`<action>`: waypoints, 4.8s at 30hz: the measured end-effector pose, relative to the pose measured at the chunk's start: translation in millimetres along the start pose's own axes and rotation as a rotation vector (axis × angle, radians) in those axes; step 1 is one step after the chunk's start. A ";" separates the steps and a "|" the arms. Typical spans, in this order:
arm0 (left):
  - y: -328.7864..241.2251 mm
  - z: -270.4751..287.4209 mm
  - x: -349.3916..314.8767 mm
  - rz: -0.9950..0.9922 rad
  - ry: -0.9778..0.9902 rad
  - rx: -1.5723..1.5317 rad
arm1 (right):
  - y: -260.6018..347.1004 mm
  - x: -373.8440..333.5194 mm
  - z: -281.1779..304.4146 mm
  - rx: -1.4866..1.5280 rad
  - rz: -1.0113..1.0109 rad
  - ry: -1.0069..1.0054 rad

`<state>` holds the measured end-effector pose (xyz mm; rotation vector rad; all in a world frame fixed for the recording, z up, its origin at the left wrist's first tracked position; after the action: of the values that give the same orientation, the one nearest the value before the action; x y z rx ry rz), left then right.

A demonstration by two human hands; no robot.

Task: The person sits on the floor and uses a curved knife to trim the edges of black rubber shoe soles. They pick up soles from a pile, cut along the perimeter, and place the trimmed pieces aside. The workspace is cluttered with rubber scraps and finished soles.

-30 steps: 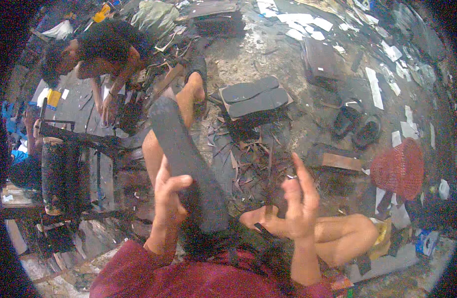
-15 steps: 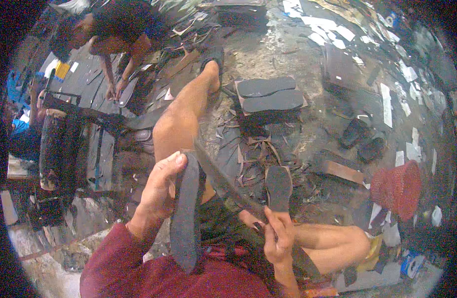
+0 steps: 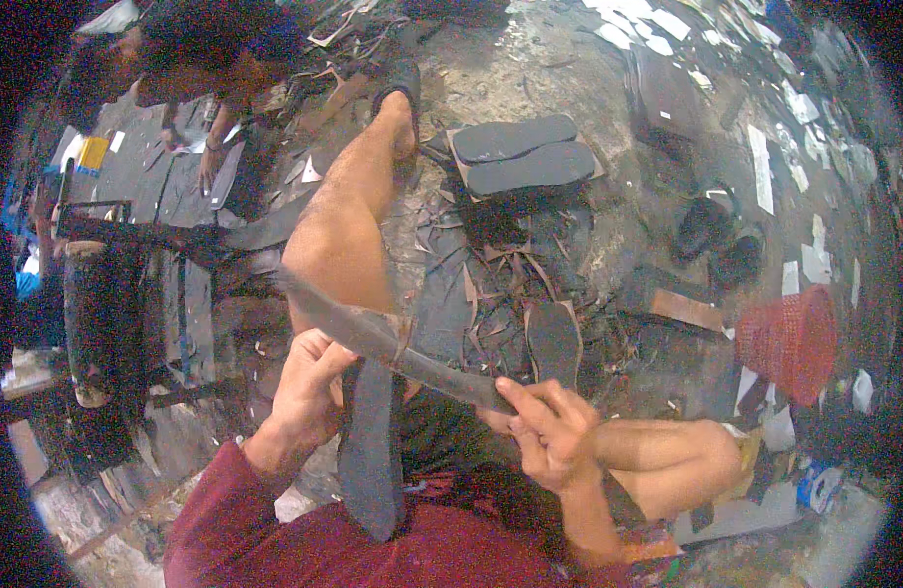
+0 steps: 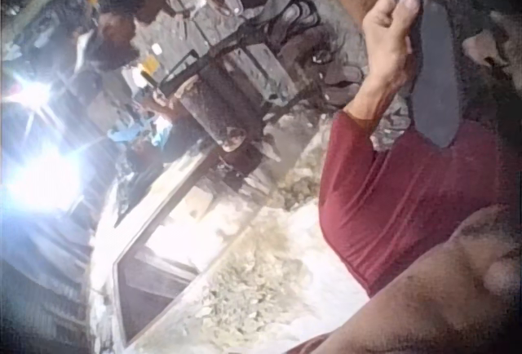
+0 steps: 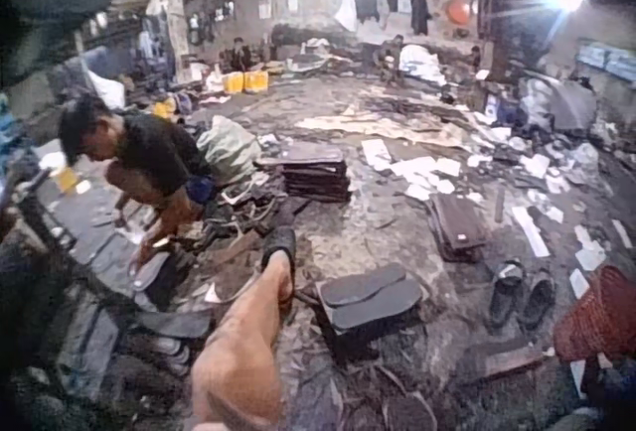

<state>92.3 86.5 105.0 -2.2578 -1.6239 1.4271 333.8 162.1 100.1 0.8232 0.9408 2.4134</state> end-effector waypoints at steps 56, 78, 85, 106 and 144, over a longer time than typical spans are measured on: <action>26.8 -105.0 38.7 -0.199 -0.008 -0.258 | 16.4 -72.5 13.6 -0.302 -0.002 -0.426; 63.5 -92.4 7.6 -0.892 -0.522 1.317 | -18.1 42.3 30.6 0.651 -0.419 -0.685; 56.6 -93.1 2.3 -0.927 -0.486 1.276 | -21.7 45.1 29.8 0.790 -0.481 -0.845; 181.8 443.0 -22.9 0.584 -2.025 0.044 | -108.3 -87.1 5.9 -0.192 -0.813 0.032; 4.5 -17.6 -16.0 0.016 -0.155 -0.081 | -1.5 -93.1 16.6 0.188 -0.203 -0.114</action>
<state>106.7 80.4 123.5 -2.2582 -1.7405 1.6055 413.4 118.1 74.2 0.8753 1.1592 2.1067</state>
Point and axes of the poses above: each hand's wrist, its own x-axis towards the middle knuckle, its own z-axis out of the back of the hand, y = z × x, the point moved 6 cm from there along x, towards the middle knuckle, and after that the axes turned 15 degrees about z, right-handed, at the moved point
